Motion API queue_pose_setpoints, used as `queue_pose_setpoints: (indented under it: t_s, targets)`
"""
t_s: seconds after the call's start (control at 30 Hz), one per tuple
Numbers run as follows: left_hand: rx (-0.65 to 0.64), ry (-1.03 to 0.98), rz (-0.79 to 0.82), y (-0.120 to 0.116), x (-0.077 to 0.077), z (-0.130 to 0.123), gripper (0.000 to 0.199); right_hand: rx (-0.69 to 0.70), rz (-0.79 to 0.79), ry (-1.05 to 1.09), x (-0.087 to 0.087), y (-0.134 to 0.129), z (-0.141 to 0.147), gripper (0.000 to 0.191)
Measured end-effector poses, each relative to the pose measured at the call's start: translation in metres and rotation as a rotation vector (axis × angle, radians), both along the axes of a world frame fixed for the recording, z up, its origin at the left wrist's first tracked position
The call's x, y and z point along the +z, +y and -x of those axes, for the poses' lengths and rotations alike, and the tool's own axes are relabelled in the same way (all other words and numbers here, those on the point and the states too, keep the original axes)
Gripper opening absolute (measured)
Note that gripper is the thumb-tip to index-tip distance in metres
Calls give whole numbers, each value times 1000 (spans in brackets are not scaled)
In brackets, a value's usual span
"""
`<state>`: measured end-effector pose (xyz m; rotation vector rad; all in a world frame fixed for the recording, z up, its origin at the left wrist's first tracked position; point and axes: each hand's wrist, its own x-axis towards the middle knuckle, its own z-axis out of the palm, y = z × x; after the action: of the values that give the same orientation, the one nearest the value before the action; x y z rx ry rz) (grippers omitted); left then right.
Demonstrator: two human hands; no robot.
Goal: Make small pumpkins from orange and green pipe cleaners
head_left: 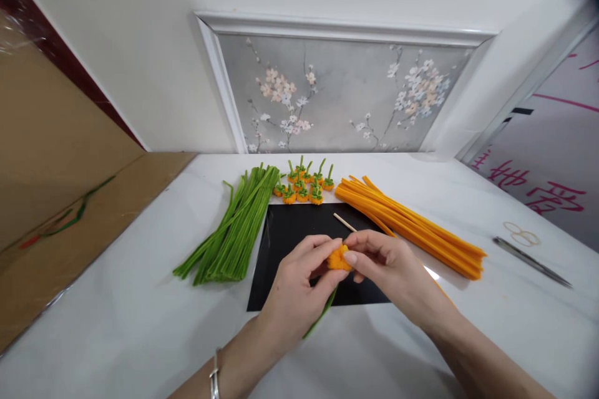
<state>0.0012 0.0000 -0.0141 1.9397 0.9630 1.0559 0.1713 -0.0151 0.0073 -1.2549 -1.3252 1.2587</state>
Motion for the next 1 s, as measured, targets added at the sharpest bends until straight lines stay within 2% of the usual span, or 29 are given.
queue_pose_setpoints:
  t_s: [0.13,0.23,0.37,0.47,0.6,0.73,0.87,1.0]
  targets:
    - [51,55,-11,0,-1,1,30,-102,-177,-177,-9,-4,2,15]
    - [42,51,13,0,1,-1,28,-168,-287,-328,-13,-8,3,8]
    - [30,21,42,0,3,-2,28,-203,-353,-376,-15,-10,4,6]
    - [43,-23,62,1,3,-1,28,-161,-319,-266,-13,-10,0,10]
    - [31,-103,119,2,4,2,30,-36,-239,-87,-10,-8,-7,14]
    - [-62,-205,220,3,6,5,35,21,-308,-147,-8,-6,-10,9]
    - [-184,-271,325,2,7,6,38,-9,-464,-286,-9,-6,-10,7]
    - [-205,-273,341,0,7,5,42,-52,-595,-376,-10,-6,-9,9]
